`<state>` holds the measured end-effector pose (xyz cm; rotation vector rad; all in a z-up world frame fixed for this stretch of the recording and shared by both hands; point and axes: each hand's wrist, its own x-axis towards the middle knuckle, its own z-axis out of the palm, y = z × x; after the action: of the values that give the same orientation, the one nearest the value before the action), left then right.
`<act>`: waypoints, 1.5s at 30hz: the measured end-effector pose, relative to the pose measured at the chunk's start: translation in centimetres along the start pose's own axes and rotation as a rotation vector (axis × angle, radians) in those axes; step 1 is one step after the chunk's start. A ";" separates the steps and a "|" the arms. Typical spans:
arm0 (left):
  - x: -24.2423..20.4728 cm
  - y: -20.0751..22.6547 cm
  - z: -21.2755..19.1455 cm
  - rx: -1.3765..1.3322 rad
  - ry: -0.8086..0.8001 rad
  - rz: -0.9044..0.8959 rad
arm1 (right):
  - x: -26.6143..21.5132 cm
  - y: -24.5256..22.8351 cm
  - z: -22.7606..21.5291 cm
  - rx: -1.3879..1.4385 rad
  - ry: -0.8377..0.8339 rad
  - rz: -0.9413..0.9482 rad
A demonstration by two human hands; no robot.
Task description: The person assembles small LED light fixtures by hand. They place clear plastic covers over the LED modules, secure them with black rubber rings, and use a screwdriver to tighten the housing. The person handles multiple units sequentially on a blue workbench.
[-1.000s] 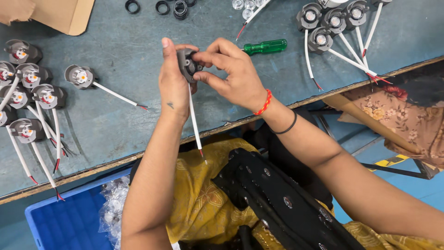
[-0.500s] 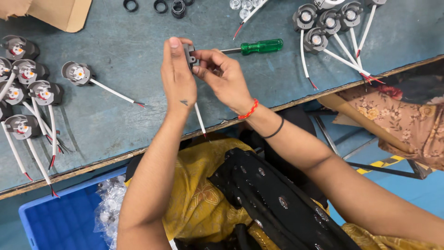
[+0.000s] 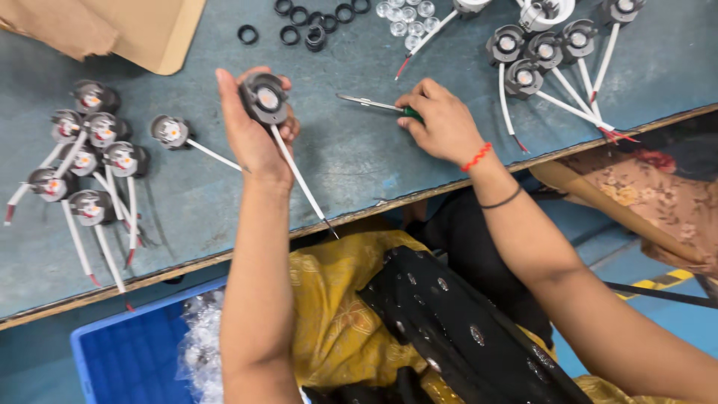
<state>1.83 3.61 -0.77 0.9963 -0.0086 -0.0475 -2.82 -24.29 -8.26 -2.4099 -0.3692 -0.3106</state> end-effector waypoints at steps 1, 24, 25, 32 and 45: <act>0.0 0.0 0.3 0.000 0.003 0.005 | 0.1 -0.3 -0.2 0.118 -0.012 0.003; -2.5 0.3 3.2 0.069 -0.061 0.058 | -1.3 -7.4 3.3 0.534 0.074 -0.131; -2.5 0.4 3.2 0.080 -0.063 0.064 | -1.1 -7.5 3.2 0.526 0.070 -0.126; -3.2 1.2 4.8 0.301 -0.033 0.158 | -0.8 -8.7 2.9 0.519 0.127 -0.114; -4.8 1.1 6.1 0.592 -0.142 0.565 | -0.2 -9.1 5.5 0.639 0.194 -0.248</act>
<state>-3.13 -0.69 3.51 1.5474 -0.4550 0.4239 -5.39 -14.01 -7.10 -1.6961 -0.5798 -0.4534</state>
